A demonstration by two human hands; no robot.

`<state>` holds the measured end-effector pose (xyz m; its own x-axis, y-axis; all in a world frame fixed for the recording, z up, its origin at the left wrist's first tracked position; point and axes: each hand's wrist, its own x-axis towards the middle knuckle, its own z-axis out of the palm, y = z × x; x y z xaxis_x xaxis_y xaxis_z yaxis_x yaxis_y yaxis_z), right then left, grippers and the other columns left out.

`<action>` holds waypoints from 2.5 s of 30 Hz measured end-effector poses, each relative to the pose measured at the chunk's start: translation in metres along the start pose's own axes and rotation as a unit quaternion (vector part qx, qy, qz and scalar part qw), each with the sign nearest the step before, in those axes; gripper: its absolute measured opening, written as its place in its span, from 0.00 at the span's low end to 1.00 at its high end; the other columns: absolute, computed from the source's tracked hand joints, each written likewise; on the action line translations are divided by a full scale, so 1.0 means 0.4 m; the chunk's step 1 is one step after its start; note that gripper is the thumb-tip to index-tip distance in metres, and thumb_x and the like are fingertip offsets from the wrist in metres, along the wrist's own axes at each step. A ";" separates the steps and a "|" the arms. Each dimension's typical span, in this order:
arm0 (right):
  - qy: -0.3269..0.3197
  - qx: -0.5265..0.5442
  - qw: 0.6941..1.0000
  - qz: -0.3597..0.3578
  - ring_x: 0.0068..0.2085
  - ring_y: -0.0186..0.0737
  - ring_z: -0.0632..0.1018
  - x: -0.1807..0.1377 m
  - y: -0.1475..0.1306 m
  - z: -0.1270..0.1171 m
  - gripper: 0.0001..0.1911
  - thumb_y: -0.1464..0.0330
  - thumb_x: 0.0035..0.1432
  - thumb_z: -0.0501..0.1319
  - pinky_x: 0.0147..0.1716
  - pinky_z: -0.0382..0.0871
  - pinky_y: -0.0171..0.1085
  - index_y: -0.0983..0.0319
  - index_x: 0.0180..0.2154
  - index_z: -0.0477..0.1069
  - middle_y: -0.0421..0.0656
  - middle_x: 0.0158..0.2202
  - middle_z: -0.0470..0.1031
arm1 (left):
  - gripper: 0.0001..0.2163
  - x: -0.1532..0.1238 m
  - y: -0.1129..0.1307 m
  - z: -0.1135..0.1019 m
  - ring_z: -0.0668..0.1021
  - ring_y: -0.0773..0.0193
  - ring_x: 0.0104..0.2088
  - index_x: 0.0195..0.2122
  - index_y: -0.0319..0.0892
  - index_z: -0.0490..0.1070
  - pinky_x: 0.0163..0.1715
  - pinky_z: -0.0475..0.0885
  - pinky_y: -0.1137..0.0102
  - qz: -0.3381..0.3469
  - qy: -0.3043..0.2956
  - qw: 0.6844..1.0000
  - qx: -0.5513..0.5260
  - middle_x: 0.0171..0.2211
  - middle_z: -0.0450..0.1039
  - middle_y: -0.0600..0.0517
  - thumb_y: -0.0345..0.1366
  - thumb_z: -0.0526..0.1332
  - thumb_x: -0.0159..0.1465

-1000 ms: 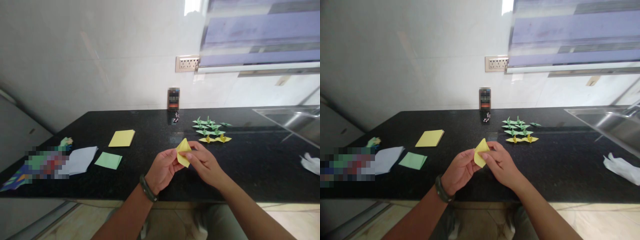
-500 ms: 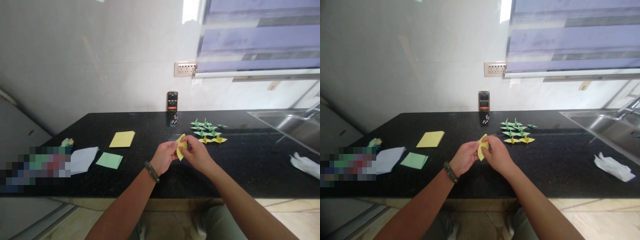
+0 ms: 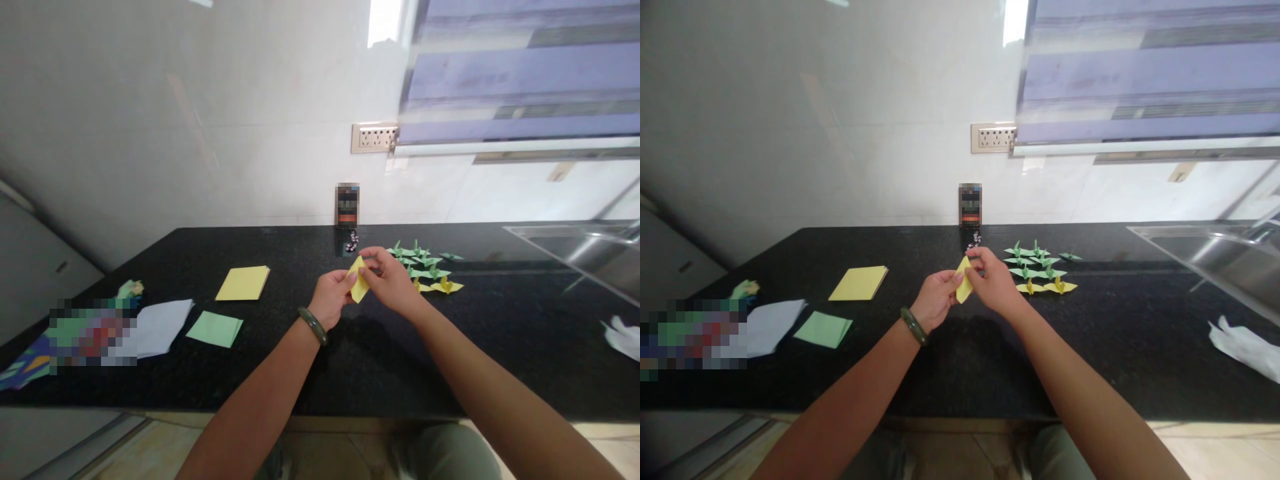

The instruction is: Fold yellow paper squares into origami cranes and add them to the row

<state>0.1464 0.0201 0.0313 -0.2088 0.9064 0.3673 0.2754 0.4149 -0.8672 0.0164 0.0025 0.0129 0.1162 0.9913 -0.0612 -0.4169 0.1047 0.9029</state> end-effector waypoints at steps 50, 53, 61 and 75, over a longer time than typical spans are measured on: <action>0.053 0.236 0.962 0.128 0.26 0.32 0.69 -0.014 0.067 0.064 0.14 0.59 0.48 0.62 0.19 0.63 0.29 0.62 0.33 0.70 0.39 0.27 0.69 | 0.13 0.032 -0.037 -0.013 0.72 0.69 0.23 0.30 0.35 0.73 0.25 0.68 0.72 0.084 0.070 0.993 -0.048 0.24 0.72 0.51 0.41 0.64 0.51; 0.025 0.223 0.968 0.114 0.25 0.31 0.69 -0.018 0.070 0.073 0.16 0.58 0.50 0.60 0.19 0.62 0.30 0.62 0.38 0.71 0.39 0.28 0.71 | 0.13 0.027 -0.037 -0.011 0.71 0.70 0.21 0.29 0.35 0.73 0.23 0.67 0.73 0.080 0.059 0.994 -0.053 0.22 0.70 0.53 0.42 0.64 0.51; 0.062 0.187 0.976 0.093 0.21 0.31 0.65 -0.021 0.068 0.084 0.17 0.56 0.51 0.59 0.20 0.61 0.32 0.63 0.34 0.73 0.37 0.21 0.67 | 0.14 0.021 -0.046 -0.004 0.70 0.71 0.21 0.30 0.34 0.74 0.23 0.66 0.73 0.099 0.068 0.993 0.021 0.22 0.70 0.52 0.42 0.63 0.52; 0.069 0.196 0.974 0.092 0.22 0.32 0.66 -0.022 0.069 0.069 0.14 0.57 0.49 0.61 0.21 0.62 0.33 0.62 0.29 0.75 0.40 0.25 0.69 | 0.13 0.016 -0.036 -0.011 0.70 0.70 0.21 0.27 0.35 0.74 0.25 0.68 0.72 0.088 0.021 0.994 0.067 0.20 0.70 0.52 0.43 0.62 0.53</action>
<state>0.1298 0.0214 -0.0050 -0.0541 0.9757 0.2121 -0.0898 0.2068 -0.9743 0.0192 0.0076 -0.0025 0.0143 0.9961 0.0870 -0.3031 -0.0786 0.9497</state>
